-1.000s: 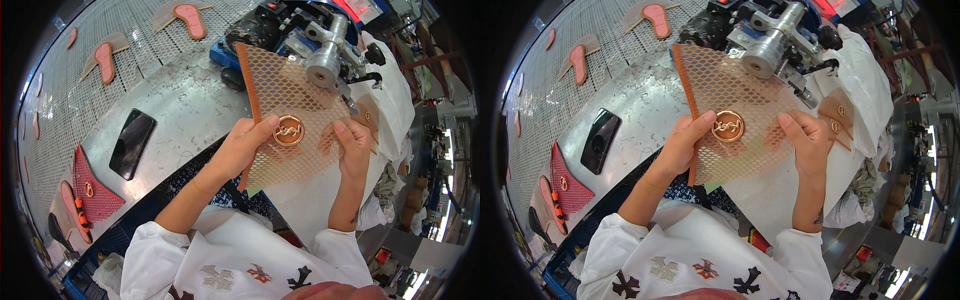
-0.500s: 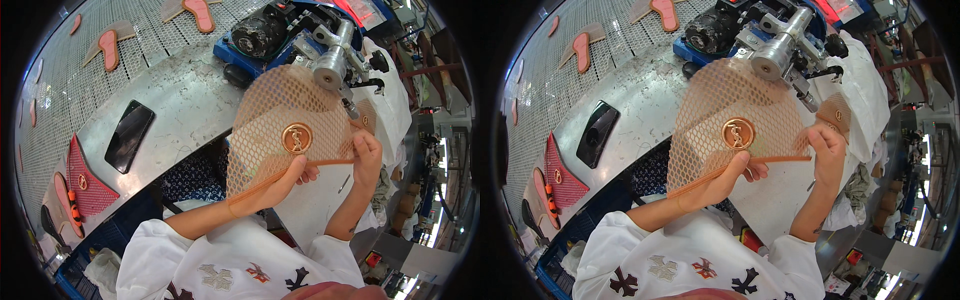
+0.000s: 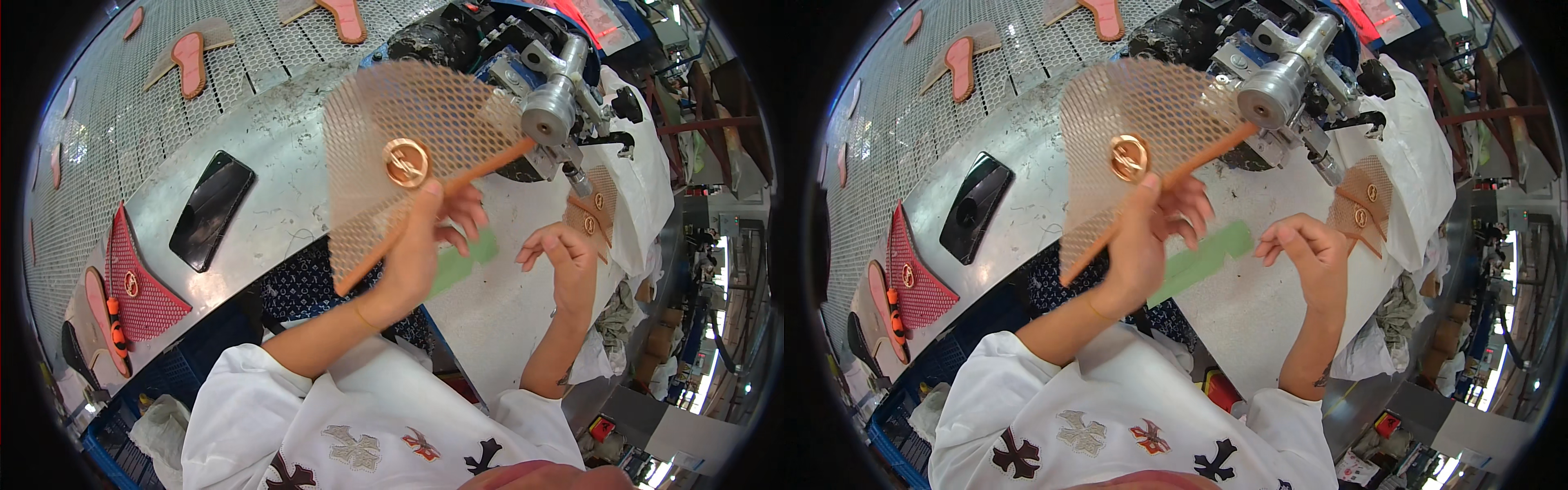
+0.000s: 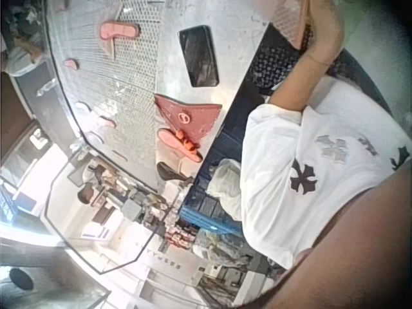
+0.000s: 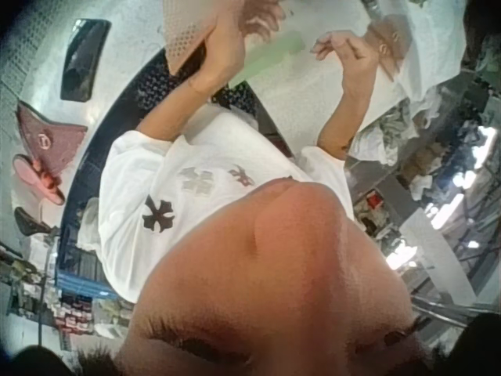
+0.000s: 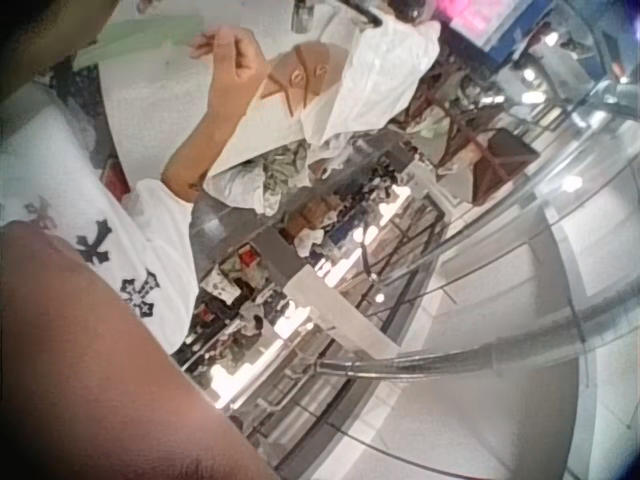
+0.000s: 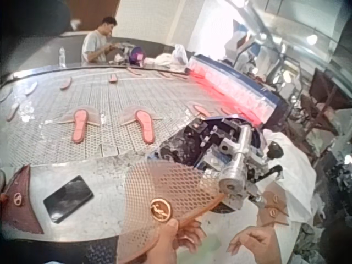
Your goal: The person assembles a mesh handbag by hand, attaching a strap and a metal logo emblem. They repeatedly pick up the bag, align the strap and emblem, and place the bag on the workbench. The person also handles a smartphone and other small parts on the table.
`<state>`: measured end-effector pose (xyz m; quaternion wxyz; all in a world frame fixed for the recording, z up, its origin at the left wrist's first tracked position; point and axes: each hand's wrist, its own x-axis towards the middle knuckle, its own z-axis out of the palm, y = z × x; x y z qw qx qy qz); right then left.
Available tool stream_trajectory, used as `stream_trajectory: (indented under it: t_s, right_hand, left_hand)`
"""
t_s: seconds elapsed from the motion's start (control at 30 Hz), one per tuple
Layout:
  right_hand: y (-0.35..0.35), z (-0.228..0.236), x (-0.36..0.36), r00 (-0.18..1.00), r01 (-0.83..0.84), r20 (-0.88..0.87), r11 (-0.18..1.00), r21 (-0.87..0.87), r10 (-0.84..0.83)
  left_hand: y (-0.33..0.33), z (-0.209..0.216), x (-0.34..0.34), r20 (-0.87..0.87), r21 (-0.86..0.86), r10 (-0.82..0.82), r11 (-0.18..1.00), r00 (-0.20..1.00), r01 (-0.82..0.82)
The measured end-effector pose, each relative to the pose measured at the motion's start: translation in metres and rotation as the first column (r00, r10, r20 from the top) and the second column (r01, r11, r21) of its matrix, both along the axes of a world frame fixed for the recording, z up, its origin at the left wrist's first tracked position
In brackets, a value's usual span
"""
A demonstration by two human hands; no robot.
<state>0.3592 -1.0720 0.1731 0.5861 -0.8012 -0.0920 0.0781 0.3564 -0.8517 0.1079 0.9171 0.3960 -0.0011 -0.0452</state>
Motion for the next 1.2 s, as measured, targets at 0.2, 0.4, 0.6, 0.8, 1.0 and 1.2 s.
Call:
stream_trajectory:
  t_s: [0.2,0.4,0.6,0.8,1.0,1.2]
  right_hand:
    - [0.023,-0.007,0.013,0.988,-0.133,-0.089,0.99,-0.039,0.129]
    - [0.042,-0.022,0.032,0.967,-0.244,-0.098,0.964,-0.104,0.234]
    - [0.093,-0.023,0.045,0.926,-0.376,-0.115,0.912,-0.167,0.36]
    - [0.155,-0.022,0.045,0.772,-0.558,0.06,0.719,-0.415,0.633]
    - [0.199,-0.034,0.047,0.599,-0.625,0.135,0.566,-0.538,0.789]
    - [0.234,-0.08,0.042,0.619,-0.521,0.215,0.6,-0.606,0.755]
  left_hand:
    - [0.147,0.013,0.054,0.273,-0.036,0.557,0.821,0.785,-0.57]
    - [0.368,0.094,0.023,0.828,0.155,0.561,-0.256,-0.016,-0.954]
    - [0.534,0.077,0.01,0.981,-0.172,-0.194,-0.902,0.014,-0.396]
    - [0.576,-0.093,0.014,0.284,0.612,0.524,-0.744,0.803,0.269]
    - [0.588,-0.129,0.037,0.263,0.757,0.38,-0.651,0.887,0.054]
    - [0.599,-0.131,0.066,0.357,0.688,0.43,-0.722,0.83,0.078]
